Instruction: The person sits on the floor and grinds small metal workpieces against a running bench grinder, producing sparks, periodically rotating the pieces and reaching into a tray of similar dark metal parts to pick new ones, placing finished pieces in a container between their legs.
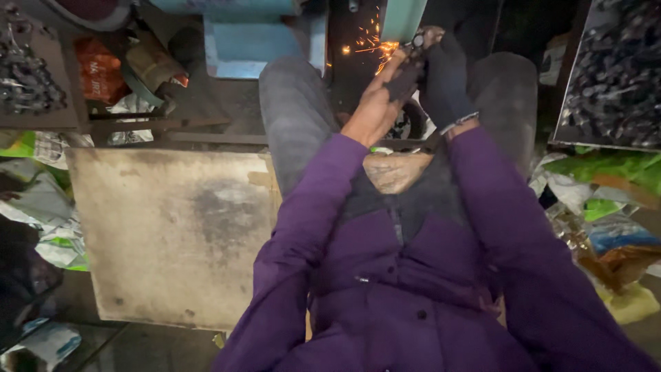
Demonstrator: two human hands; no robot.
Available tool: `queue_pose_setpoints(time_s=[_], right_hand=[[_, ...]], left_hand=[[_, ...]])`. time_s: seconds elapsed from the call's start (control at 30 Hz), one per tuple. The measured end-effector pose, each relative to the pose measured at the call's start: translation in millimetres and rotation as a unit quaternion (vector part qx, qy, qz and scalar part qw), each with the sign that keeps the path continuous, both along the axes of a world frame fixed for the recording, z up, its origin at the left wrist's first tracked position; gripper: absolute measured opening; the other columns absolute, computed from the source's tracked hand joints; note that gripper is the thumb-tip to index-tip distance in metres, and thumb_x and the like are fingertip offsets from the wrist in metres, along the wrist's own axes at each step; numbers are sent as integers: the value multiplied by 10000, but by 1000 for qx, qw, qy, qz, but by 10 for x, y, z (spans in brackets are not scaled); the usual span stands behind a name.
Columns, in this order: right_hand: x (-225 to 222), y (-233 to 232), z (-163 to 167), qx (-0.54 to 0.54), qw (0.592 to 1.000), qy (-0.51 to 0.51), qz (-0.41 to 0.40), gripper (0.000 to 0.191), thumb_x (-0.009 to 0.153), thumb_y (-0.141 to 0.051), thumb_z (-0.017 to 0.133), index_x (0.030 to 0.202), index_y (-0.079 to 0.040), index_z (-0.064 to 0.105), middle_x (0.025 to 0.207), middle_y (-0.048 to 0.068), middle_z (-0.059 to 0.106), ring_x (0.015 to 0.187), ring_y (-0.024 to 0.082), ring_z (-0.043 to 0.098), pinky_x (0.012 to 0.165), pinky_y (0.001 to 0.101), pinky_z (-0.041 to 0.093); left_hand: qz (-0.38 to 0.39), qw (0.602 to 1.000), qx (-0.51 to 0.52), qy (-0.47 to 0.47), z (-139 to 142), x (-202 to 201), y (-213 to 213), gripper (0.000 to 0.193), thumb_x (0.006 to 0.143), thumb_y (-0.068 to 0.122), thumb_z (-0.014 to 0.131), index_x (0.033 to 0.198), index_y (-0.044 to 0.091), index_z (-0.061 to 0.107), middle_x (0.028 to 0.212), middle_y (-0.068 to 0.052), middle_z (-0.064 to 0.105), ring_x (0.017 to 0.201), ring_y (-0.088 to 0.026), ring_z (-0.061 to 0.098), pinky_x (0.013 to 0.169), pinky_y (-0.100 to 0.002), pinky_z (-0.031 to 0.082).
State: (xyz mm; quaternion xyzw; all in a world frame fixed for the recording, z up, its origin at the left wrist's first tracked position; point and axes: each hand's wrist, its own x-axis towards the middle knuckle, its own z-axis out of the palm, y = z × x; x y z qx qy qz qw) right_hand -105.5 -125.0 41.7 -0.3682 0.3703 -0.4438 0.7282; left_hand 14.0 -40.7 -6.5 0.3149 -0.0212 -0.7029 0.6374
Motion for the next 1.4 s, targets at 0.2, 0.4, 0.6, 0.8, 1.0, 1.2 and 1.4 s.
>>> queue_pose_setpoints(time_s=[0.2,0.4,0.6,0.8,1.0,1.2,1.4], right_hand=[[-807,58,642,-256,872,415,43,253,1093,-291,605,1134,-56,691,923,69,701,867,225,666,771,351,507],[-2096,-629,703,-358,630,683,-90,194,1044,-233,659,1032,-40,654,1055,175,658,1024,406,607,882,504,462],[-2607,-1117,165,-478,482,725,-117,189,961,-138,605,1086,-8,663,1104,193,657,1053,386,591,921,494,475],[-2390,-1173,546,-482,442,756,38,46,914,-98,593,882,-94,627,893,116,643,900,301,641,826,444,459],[-451,181,576,-394,692,604,27,354,838,-263,759,1109,-56,664,763,142,687,691,320,661,585,420,491],[-252,546,430,-139,974,130,121,242,892,-80,806,976,12,599,834,39,555,774,116,515,672,314,482],[-309,495,78,206,943,-60,253,137,1013,-161,631,978,-38,683,874,21,692,787,121,638,697,287,519]], left_hand=[[-199,958,38,-201,9,-102,214,430,1148,91,407,1487,-83,605,1437,-228,616,1279,-324,602,1096,-427,478],[-464,743,-273,-398,98,-443,448,768,816,-127,529,1554,16,372,1581,-174,383,1502,-284,291,1209,-360,248],[-383,804,-256,-375,88,-464,291,678,829,-142,511,1490,7,476,1495,-145,545,1441,-270,466,1210,-349,328],[-281,906,-93,-301,184,-305,136,619,812,-133,472,1407,6,573,1299,-128,658,1227,-213,641,1075,-321,481],[-30,979,106,-174,146,-81,39,246,968,22,546,1186,38,657,1126,-116,717,1032,-243,706,930,-374,584],[60,897,5,-438,276,135,268,348,913,-80,591,1246,1,656,1104,-90,698,1008,-170,651,874,-298,532],[50,965,48,-252,311,108,266,272,966,-1,558,1228,35,624,998,-129,712,818,-207,678,700,-318,547]])
